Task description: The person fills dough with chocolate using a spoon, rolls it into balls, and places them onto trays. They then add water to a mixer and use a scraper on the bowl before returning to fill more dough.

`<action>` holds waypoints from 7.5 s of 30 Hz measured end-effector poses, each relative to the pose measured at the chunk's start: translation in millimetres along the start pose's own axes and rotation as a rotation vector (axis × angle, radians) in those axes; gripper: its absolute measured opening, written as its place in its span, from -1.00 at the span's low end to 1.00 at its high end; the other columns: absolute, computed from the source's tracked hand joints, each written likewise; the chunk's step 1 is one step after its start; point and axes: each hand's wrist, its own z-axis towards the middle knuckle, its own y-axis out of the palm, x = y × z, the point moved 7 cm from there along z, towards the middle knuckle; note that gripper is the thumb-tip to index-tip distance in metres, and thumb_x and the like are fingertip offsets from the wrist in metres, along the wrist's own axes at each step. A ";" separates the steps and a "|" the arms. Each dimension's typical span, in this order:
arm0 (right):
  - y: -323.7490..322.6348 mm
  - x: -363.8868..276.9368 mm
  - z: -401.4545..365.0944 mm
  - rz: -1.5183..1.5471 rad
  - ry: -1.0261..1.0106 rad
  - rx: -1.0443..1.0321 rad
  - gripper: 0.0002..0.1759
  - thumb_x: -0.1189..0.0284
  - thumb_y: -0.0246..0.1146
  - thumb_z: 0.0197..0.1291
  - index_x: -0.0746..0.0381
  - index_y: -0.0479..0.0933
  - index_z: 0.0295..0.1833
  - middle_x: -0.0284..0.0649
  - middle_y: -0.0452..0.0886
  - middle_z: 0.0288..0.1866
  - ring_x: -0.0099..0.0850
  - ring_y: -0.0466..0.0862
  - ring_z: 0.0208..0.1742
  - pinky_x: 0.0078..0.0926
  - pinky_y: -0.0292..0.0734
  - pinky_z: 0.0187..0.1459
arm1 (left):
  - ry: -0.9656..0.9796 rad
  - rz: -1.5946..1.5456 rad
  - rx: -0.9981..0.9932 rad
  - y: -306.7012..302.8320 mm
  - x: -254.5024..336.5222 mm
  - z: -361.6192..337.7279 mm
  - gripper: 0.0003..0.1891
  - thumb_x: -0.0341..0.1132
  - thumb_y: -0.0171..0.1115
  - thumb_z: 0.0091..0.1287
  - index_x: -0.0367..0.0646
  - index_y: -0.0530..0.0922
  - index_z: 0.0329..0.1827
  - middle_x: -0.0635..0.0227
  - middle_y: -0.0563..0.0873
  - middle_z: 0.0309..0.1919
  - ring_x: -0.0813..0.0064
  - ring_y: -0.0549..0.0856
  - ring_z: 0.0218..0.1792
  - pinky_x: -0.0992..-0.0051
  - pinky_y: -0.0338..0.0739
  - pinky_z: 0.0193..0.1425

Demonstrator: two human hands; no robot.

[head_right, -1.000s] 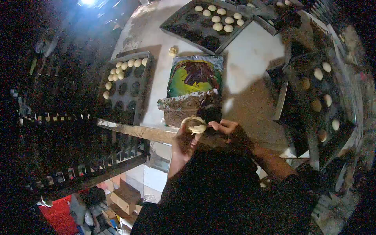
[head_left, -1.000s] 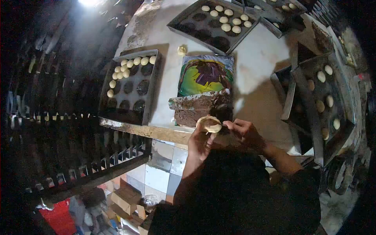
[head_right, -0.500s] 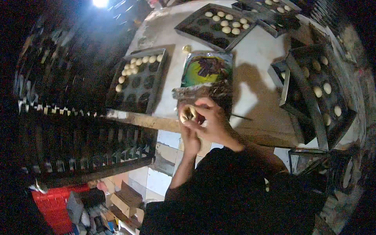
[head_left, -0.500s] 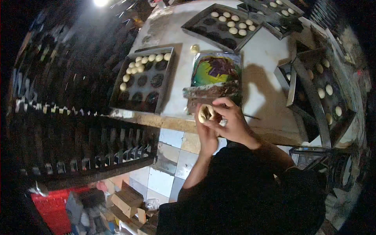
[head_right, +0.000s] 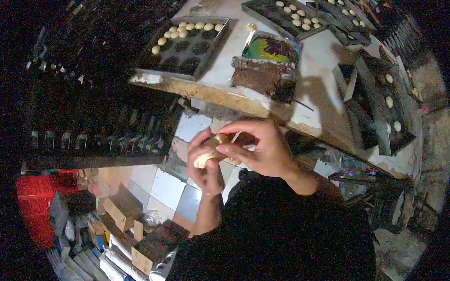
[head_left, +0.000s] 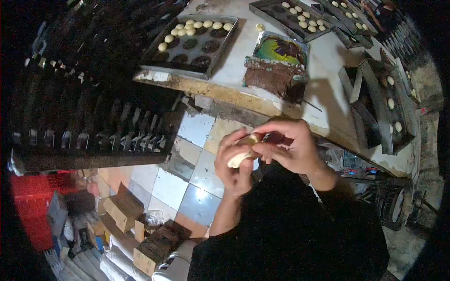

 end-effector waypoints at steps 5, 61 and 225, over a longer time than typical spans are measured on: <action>30.7 -52.0 -33.1 -0.591 -0.522 -0.016 -0.77 0.49 0.41 0.06 0.30 0.61 -0.16 -0.13 0.62 -0.16 -0.31 0.69 -0.28 -0.51 0.60 -0.23 | 0.105 0.704 -0.153 4.5 31.2 -20.5 -0.47 -0.29 0.25 0.29 -0.20 0.38 0.31 0.01 0.57 -0.03 0.19 0.54 0.01 0.23 0.46 0.11; -555.0 -45.6 -225.0 -0.803 -0.054 0.713 -0.78 0.42 0.04 0.38 0.24 0.50 0.03 -0.06 0.61 -0.09 -0.17 0.63 -0.04 -0.26 0.50 0.04 | -0.588 -0.218 -1.516 658.4 -69.6 -82.9 -0.46 -0.40 0.46 0.11 -0.18 0.48 0.18 0.24 0.62 0.04 0.48 0.66 -0.06 0.39 0.59 -0.07; -261.0 -57.7 -118.0 -0.575 -0.791 0.546 -0.56 0.64 0.32 -0.05 0.28 0.59 0.05 -0.12 0.66 -0.01 -0.25 0.70 -0.07 -0.41 0.64 -0.09 | -0.146 -0.284 -0.179 316.2 -11.0 31.5 -0.14 0.10 0.50 0.06 -0.14 0.24 0.29 0.21 0.34 0.01 0.43 0.44 -0.17 0.40 0.44 -0.12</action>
